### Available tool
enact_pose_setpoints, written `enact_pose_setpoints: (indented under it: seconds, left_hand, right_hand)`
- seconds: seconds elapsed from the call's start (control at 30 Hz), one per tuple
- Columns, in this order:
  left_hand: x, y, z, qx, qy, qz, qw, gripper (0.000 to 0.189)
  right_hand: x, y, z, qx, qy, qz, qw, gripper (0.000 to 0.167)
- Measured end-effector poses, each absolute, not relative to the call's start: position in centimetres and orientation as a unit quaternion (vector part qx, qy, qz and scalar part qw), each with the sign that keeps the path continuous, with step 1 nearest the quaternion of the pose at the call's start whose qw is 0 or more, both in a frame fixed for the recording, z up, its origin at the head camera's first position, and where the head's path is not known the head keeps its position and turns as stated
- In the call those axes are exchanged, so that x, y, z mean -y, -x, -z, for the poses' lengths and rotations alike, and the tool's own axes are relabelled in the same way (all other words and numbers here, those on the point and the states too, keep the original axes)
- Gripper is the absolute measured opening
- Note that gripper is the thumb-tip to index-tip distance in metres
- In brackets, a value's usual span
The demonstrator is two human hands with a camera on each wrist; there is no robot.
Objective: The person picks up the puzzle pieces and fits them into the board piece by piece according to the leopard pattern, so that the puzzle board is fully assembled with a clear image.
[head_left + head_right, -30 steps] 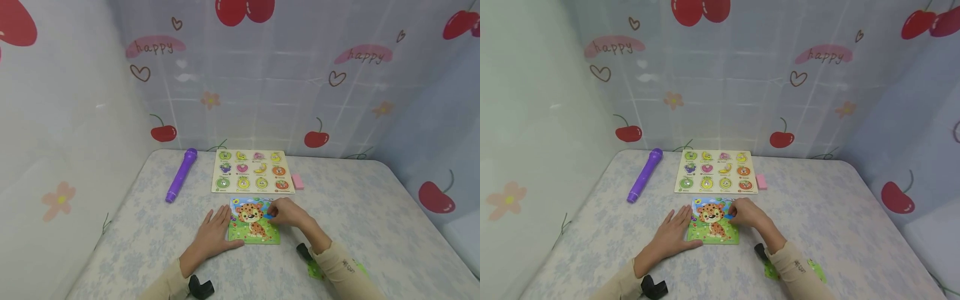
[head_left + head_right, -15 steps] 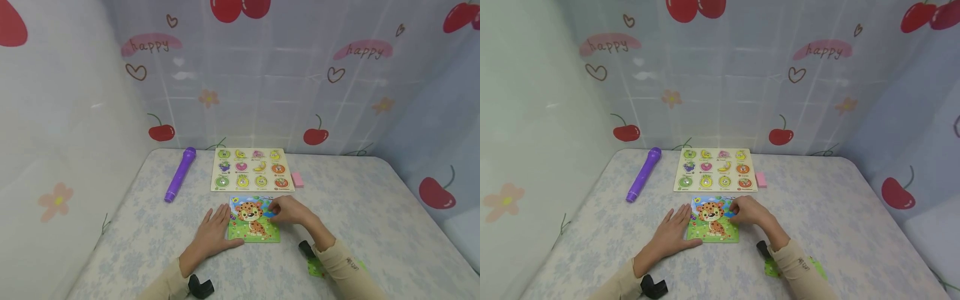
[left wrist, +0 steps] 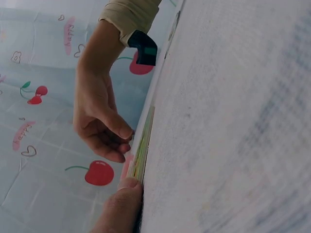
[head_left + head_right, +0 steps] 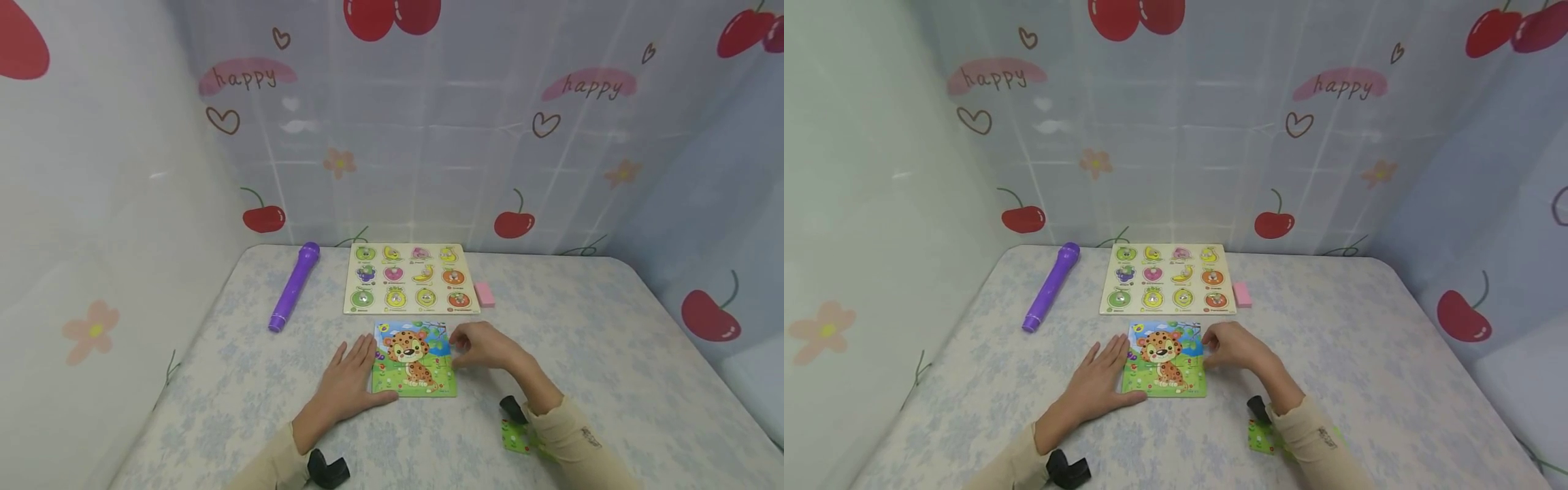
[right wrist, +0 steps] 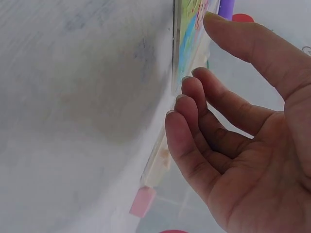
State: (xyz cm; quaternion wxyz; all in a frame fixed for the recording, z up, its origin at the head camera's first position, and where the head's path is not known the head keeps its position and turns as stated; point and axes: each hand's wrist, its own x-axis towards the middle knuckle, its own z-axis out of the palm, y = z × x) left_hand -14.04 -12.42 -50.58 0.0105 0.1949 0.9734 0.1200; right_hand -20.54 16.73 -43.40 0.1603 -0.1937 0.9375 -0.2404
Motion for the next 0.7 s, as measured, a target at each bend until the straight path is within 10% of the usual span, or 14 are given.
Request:
enact_pose_setpoints:
  seconds: [0.7]
  left_hand:
    - [12.4,14.2,50.8,-0.973,-0.198,-0.116,0.009,0.114]
  right_hand:
    - [-22.5,14.4,42.4,-0.942,0.138,0.245,0.182,0.043]
